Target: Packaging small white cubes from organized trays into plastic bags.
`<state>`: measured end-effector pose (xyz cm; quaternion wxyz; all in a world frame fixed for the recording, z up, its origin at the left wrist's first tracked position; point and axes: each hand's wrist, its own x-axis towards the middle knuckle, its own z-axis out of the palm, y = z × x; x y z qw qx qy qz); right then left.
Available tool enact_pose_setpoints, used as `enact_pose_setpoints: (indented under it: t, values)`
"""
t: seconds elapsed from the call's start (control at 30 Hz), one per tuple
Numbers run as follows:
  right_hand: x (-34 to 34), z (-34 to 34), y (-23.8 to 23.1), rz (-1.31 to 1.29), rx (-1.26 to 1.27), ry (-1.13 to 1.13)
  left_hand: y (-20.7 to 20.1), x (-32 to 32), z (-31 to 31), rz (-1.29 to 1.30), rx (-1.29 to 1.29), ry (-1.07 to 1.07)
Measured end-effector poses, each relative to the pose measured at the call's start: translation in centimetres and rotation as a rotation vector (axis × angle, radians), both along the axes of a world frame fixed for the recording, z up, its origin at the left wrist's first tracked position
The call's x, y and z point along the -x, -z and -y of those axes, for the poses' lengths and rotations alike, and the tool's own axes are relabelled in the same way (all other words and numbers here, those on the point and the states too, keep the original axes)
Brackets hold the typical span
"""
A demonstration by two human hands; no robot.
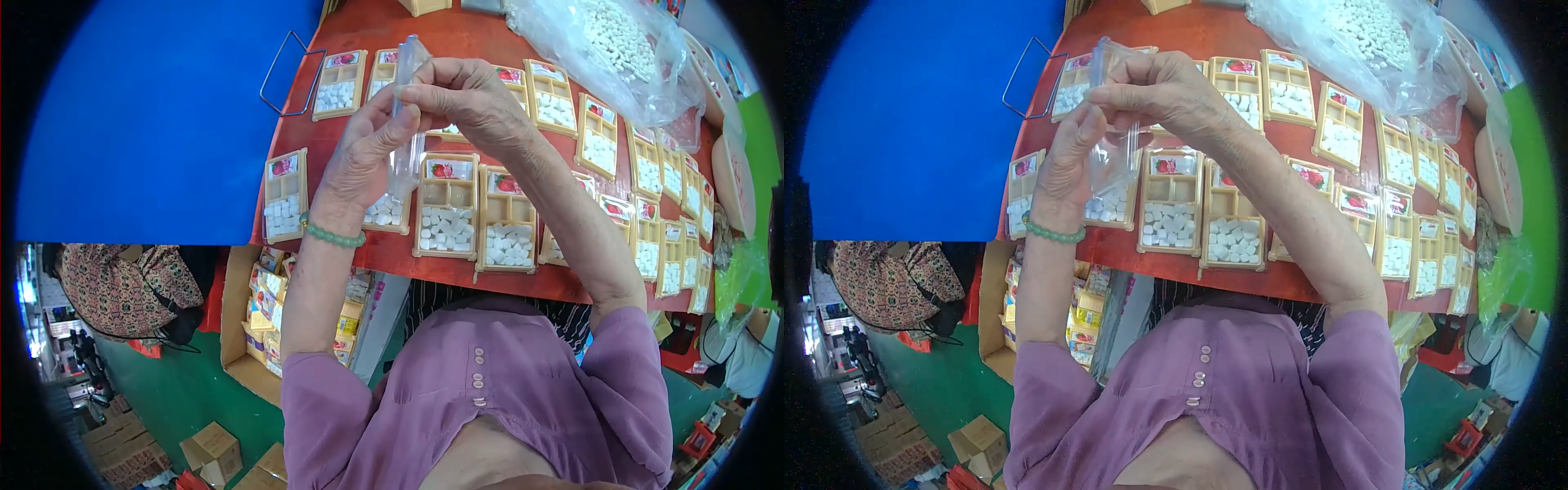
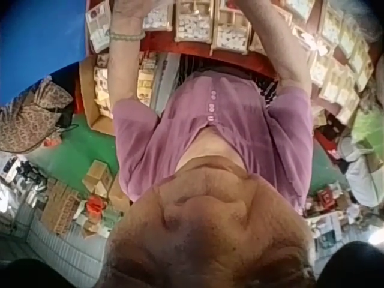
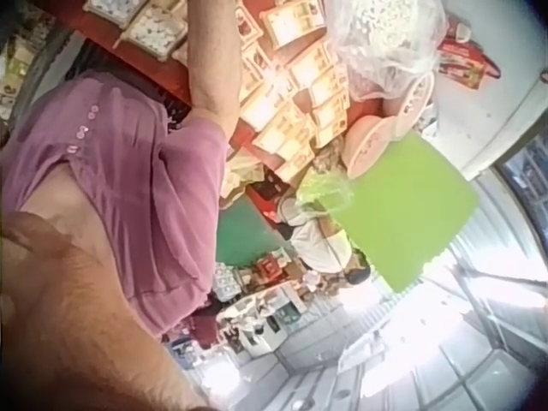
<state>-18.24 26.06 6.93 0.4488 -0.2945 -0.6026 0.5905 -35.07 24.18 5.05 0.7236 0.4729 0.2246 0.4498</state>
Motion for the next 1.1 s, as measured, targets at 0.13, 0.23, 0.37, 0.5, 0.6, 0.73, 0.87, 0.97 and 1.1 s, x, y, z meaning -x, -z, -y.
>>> enact_pose_setpoints:
  t: [0.13, 0.23, 0.37, 0.5, 0.6, 0.73, 0.87, 0.97, 1.1]
  values:
    - [-0.7, -0.2, 0.2, -0.055, 0.036, -0.046, 0.2, -0.6, 0.0, -0.004, -0.003, -0.033]
    - [-1.0, -0.1, 0.1, -0.061, 0.027, -0.025, 0.1, -0.9, -0.1, -0.02, -0.036, -0.021]
    - [-1.6, -0.2, 0.0, -0.046, 0.038, -0.061, 0.2, -0.9, 0.0, -0.021, -0.046, 0.027]
    - [-1.8, -0.1, -0.2, -0.061, 0.063, -0.109, 0.5, -0.8, -0.1, -0.01, -0.021, 0.048]
    - [-1.9, -0.1, -0.1, -0.038, 0.056, -0.078, 0.6, -0.9, -0.1, 0.009, -0.031, 0.064]
    - [-1.9, 0.0, -0.3, -0.038, 0.073, -0.079, 0.7, -0.8, -0.2, 0.02, -0.005, 0.086]
    - [-2.3, 0.0, -0.3, -0.041, 0.052, -0.11, 0.7, -0.9, -0.2, 0.011, 0.012, 0.088]
    - [-2.3, 0.1, -0.2, -0.038, 0.047, -0.095, 0.5, -1.0, -0.3, 0.011, 0.001, 0.12]
    - [-2.5, 0.0, -0.1, -0.043, 0.043, -0.118, 0.6, -1.1, -0.4, 0.007, -0.019, 0.125]
